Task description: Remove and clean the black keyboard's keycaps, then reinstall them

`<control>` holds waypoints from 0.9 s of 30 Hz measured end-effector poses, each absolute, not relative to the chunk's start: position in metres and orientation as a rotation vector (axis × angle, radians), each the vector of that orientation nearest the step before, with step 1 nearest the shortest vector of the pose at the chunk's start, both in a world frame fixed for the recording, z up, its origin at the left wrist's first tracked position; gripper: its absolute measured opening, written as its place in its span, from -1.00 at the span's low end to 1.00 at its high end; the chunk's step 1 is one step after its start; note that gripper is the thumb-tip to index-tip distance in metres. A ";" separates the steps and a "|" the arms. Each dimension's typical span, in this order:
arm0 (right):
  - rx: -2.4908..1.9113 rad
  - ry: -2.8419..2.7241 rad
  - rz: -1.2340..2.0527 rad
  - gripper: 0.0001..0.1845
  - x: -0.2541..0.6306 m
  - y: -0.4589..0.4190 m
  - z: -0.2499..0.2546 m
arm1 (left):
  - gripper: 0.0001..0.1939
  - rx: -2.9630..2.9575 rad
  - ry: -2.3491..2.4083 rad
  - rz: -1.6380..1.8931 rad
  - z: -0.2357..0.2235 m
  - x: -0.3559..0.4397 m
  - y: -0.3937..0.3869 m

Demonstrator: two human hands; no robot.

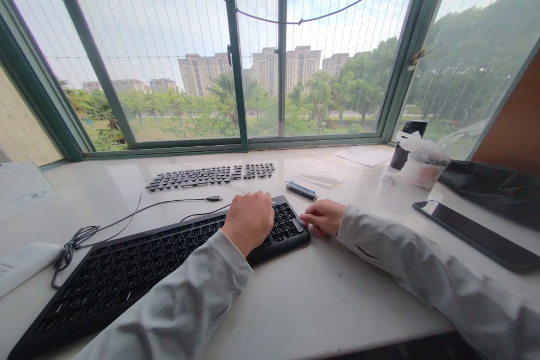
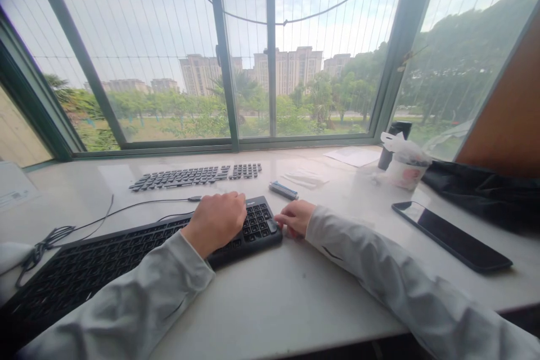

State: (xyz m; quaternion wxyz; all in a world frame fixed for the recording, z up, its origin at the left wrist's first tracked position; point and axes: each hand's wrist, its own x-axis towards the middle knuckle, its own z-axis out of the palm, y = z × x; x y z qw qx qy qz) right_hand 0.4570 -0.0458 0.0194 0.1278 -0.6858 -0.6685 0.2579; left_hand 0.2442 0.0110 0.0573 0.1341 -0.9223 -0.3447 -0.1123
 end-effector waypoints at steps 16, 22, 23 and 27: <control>-1.867 -2.080 0.472 -0.54 0.447 -0.055 0.023 | -0.65 -2.679 -1.048 -0.184 0.048 0.244 0.027; -2.370 -1.704 -0.146 -0.58 0.486 -0.040 0.029 | -0.62 -2.676 -1.064 -0.314 0.048 0.244 0.029; -2.438 -1.677 -0.148 -0.55 0.490 -0.039 0.028 | -0.61 -2.675 -1.068 -0.339 0.049 0.244 0.030; -2.532 -1.730 -0.199 -0.59 0.495 -0.035 0.024 | -0.59 -2.665 -1.076 -0.400 0.049 0.243 0.035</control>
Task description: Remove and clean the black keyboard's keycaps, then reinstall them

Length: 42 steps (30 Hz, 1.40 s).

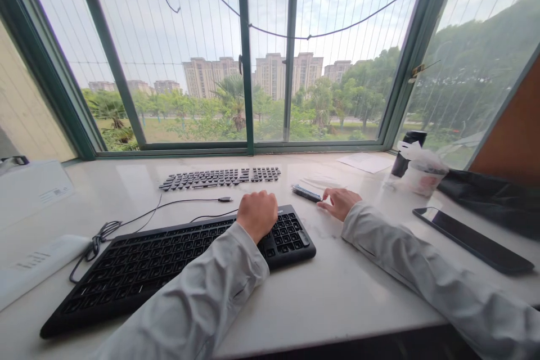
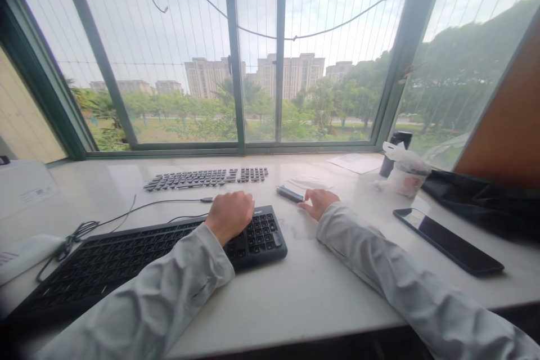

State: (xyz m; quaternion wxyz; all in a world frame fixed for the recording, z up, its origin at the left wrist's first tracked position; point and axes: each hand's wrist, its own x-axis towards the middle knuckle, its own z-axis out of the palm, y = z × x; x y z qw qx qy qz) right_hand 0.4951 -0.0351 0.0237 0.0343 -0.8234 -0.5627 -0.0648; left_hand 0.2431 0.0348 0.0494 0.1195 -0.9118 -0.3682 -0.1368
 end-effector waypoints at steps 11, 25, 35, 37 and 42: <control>-2.770 -1.594 -0.218 -0.61 0.500 -0.029 0.033 | -0.62 -2.673 -1.080 -0.475 0.052 0.236 0.046; -2.771 -1.695 -0.168 -0.58 0.468 -0.012 0.040 | -0.61 -2.773 -1.155 -0.354 0.059 0.232 0.048; -2.683 -1.831 -0.227 -0.53 0.470 0.058 0.094 | -0.65 -2.807 -1.170 -0.350 0.058 0.232 0.050; -2.633 -1.908 -0.215 -0.63 0.468 0.089 0.093 | -0.66 -2.808 -1.166 -0.354 0.058 0.232 0.051; -2.583 -2.015 -0.195 -0.66 0.470 0.156 0.076 | -0.69 -2.812 -1.183 -0.358 0.056 0.232 0.053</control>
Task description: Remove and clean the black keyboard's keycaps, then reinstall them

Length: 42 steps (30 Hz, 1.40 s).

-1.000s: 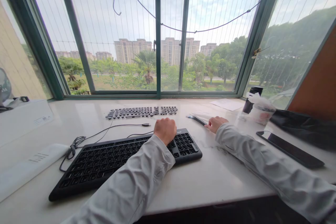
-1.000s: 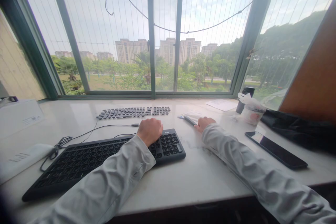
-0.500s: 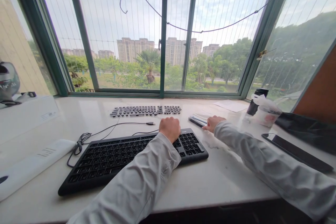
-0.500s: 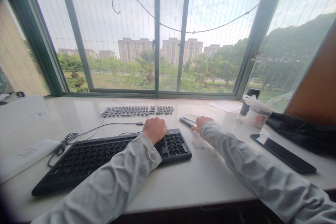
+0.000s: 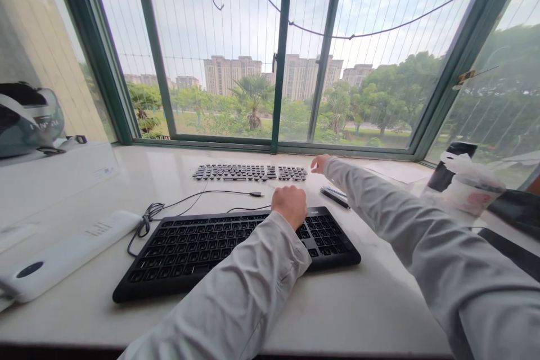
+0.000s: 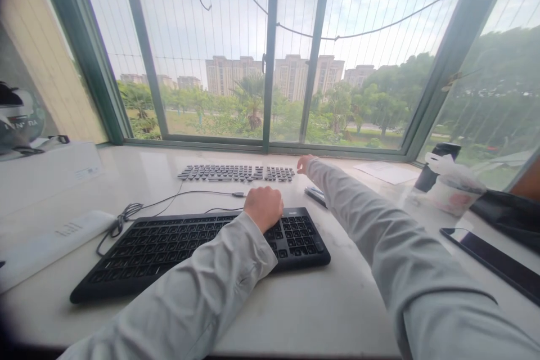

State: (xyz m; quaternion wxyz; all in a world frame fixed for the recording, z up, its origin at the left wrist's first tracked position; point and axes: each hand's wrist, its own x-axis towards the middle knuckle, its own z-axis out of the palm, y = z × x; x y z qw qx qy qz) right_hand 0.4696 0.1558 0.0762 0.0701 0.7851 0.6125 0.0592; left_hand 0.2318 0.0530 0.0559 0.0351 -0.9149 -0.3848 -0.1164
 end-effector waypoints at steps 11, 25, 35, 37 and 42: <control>2.226 1.790 0.028 -0.65 0.480 0.217 0.053 | -0.74 -2.794 -1.149 -0.431 0.054 0.234 0.053; 2.302 2.112 0.118 -0.65 0.484 0.161 0.071 | -0.73 -2.778 -1.146 -0.434 0.052 0.235 0.055; 2.000 2.850 -0.670 -0.45 0.469 0.005 0.056 | -0.69 -2.749 -1.201 -0.425 0.055 0.232 0.057; 1.959 2.825 -0.820 -0.45 0.468 -0.007 0.054 | -0.67 -2.749 -1.194 -0.422 0.053 0.232 0.058; 1.892 2.778 -0.922 -0.45 0.472 -0.018 0.049 | -0.63 -2.738 -1.195 -0.403 0.051 0.232 0.058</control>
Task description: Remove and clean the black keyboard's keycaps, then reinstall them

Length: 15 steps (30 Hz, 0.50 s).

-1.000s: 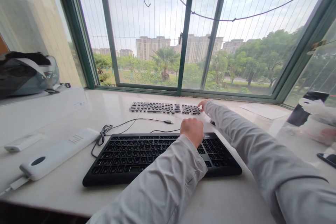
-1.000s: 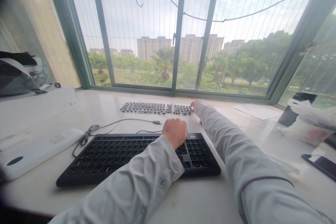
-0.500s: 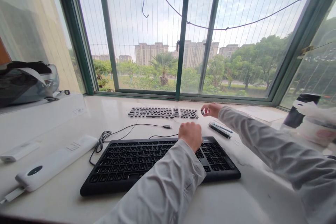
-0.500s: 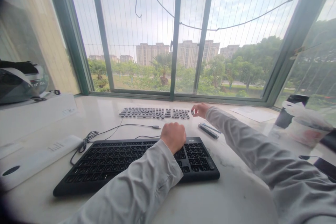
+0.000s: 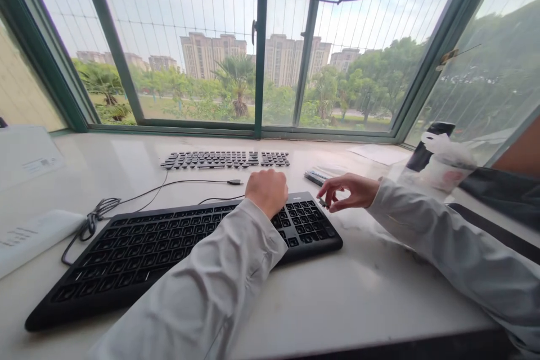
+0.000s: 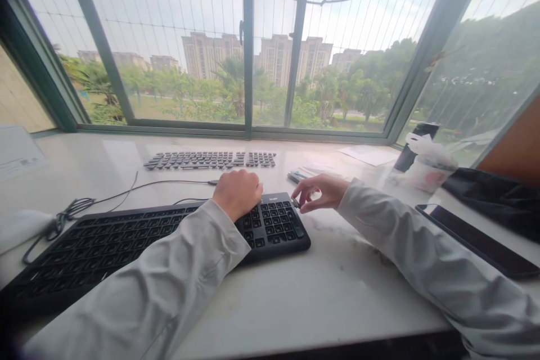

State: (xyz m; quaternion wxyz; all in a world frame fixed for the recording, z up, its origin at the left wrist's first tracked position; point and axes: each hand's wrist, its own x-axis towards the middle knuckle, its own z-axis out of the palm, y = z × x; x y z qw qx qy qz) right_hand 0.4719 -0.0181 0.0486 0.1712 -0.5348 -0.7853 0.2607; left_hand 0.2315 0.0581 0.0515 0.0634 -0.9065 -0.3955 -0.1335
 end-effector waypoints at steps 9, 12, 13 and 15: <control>-1.629 -2.185 0.698 -0.49 0.457 -0.027 0.040 | -0.63 -2.701 -1.185 -0.447 0.048 0.234 0.055; -1.633 -2.176 0.691 -0.51 0.454 -0.026 0.039 | -0.64 -2.721 -1.189 -0.456 0.048 0.234 0.055; -1.627 -2.178 0.694 -0.51 0.453 -0.026 0.039 | -0.65 -2.727 -1.193 -0.456 0.048 0.234 0.055; -1.619 -2.186 0.699 -0.50 0.452 -0.026 0.040 | -0.64 -2.729 -1.197 -0.453 0.048 0.234 0.055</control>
